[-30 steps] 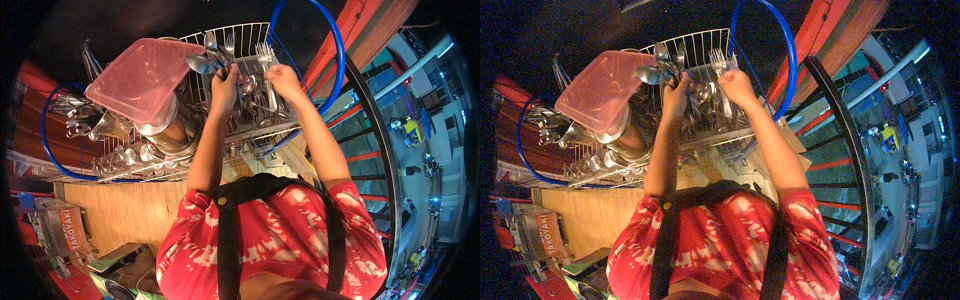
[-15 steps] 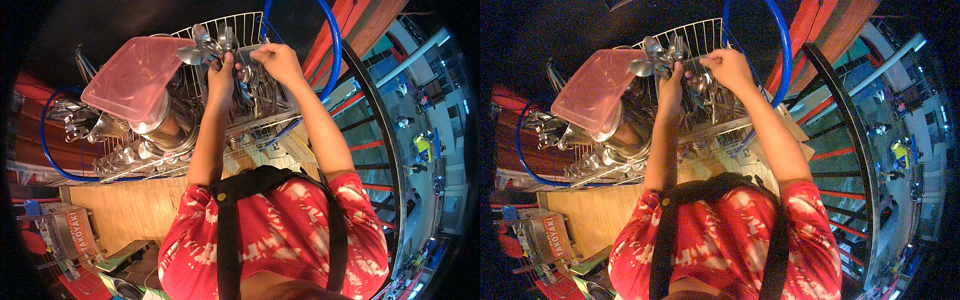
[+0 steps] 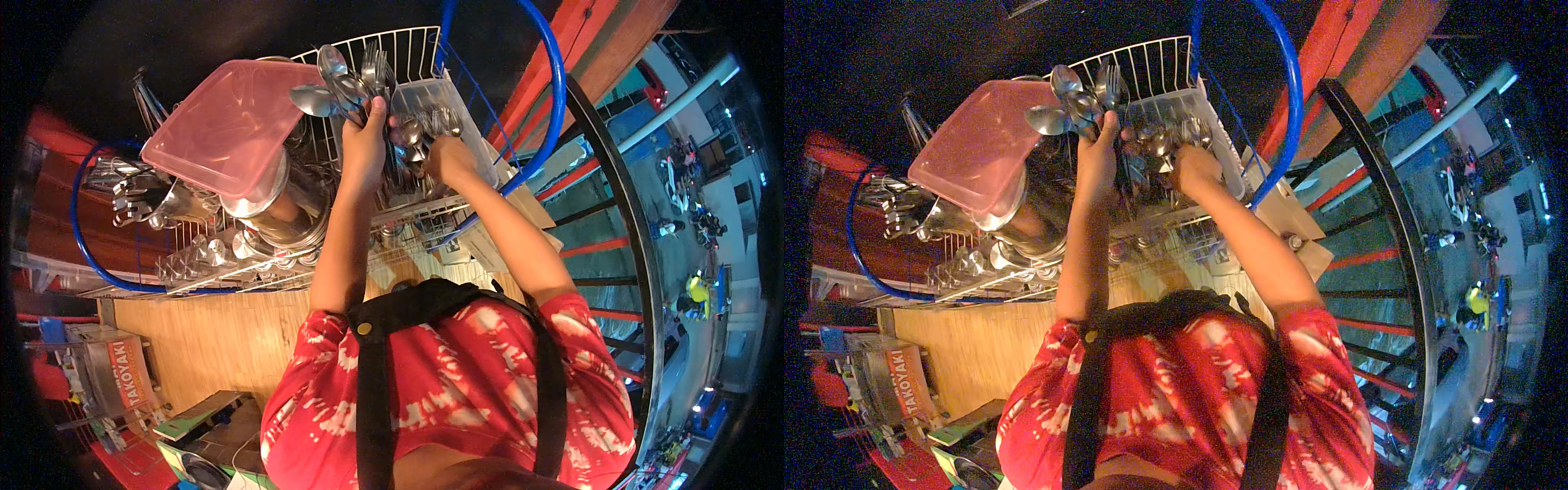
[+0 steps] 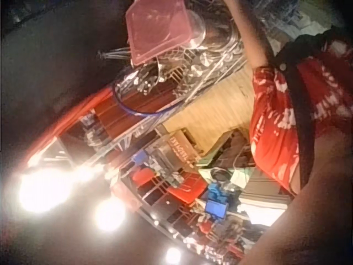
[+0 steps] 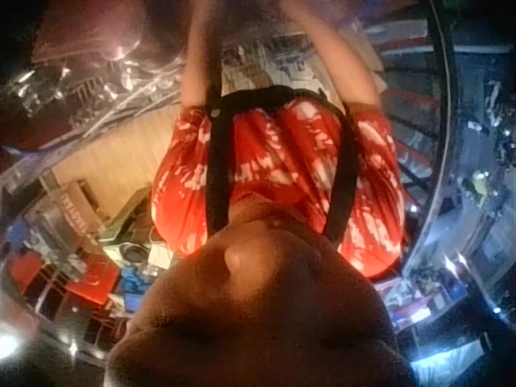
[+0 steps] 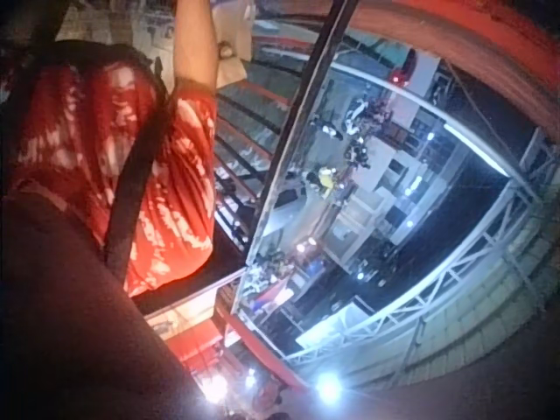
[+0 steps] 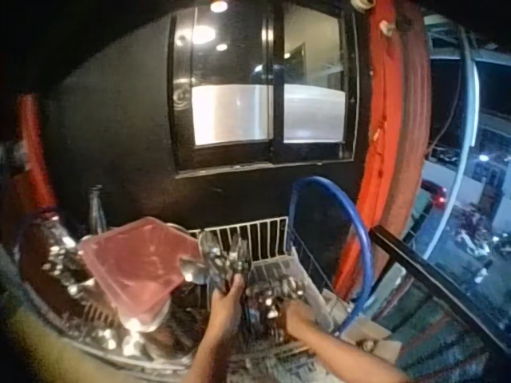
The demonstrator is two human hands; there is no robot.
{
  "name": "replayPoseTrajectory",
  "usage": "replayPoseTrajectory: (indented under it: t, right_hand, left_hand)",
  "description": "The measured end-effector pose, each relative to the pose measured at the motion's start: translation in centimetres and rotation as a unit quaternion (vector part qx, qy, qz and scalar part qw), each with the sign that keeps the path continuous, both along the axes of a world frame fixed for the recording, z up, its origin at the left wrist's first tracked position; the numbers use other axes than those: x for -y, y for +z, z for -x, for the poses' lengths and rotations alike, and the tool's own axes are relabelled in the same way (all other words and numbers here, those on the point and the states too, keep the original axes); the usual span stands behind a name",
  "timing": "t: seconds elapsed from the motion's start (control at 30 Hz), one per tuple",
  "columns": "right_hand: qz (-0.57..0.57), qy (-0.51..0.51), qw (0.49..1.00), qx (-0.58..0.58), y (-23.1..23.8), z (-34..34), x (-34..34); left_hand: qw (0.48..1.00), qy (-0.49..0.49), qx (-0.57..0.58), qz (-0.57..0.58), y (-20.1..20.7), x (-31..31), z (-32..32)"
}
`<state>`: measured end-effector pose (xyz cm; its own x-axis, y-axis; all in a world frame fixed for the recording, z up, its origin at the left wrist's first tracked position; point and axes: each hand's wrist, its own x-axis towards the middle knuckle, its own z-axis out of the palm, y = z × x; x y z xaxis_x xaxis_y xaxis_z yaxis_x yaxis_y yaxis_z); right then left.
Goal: The person prepares a serving tray by placing glasses, a stack of plates, several spoons, forks, and tongs, and a bunch of wrapped chopsticks onto the tray before carrying it to a dining table and placing the glasses and plates on the table.
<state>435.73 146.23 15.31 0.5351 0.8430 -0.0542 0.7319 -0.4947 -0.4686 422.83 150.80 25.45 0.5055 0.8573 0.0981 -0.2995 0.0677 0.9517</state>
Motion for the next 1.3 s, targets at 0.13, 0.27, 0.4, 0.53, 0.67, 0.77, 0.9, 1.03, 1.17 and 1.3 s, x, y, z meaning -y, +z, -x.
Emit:
replayPoseTrajectory:
  t: [0.13,0.27,0.4,0.53,0.67,0.77,0.9,1.03,1.17,1.3]
  right_hand:
    - [-0.048,-0.078,0.995,-0.045,-2.9,-2.1,-0.9]
    - [-0.162,-0.081,0.978,-0.102,2.2,-1.6,0.1]
    - [-0.318,-0.060,0.918,-0.229,5.4,-3.1,1.3]
    - [-0.438,0.012,0.816,-0.377,10.2,-1.1,5.3]
    - [-0.390,0.246,0.793,-0.398,15.3,4.0,12.0]
    - [-0.388,0.353,0.718,-0.458,14.0,13.7,16.1]
    - [-0.222,0.559,0.630,-0.491,11.6,26.3,19.0]
    - [-0.083,0.603,0.556,-0.566,10.6,43.1,23.2]
    - [0.074,0.690,0.460,-0.554,10.2,62.6,25.0]
    - [0.149,0.721,0.436,-0.518,10.9,83.1,23.7]
  left_hand:
    - [1.000,-0.013,0.013,-0.023,-0.1,-0.1,0.9]
    - [1.000,-0.009,0.019,-0.015,1.4,0.8,3.0]
    - [0.993,-0.098,0.053,0.036,2.8,2.8,4.8]
    - [0.994,-0.087,0.011,0.070,4.3,8.3,8.7]
    - [0.999,0.002,0.017,0.028,4.4,14.4,14.5]
    - [0.996,0.075,0.041,-0.006,1.8,19.7,22.6]
    - [0.972,0.208,0.103,0.027,-1.9,29.5,34.1]
    - [0.915,0.377,0.130,0.056,-4.8,39.3,48.7]
    - [0.815,0.555,0.160,0.037,-7.3,46.4,63.9]
    - [0.721,0.664,0.196,0.001,-7.2,48.7,79.2]
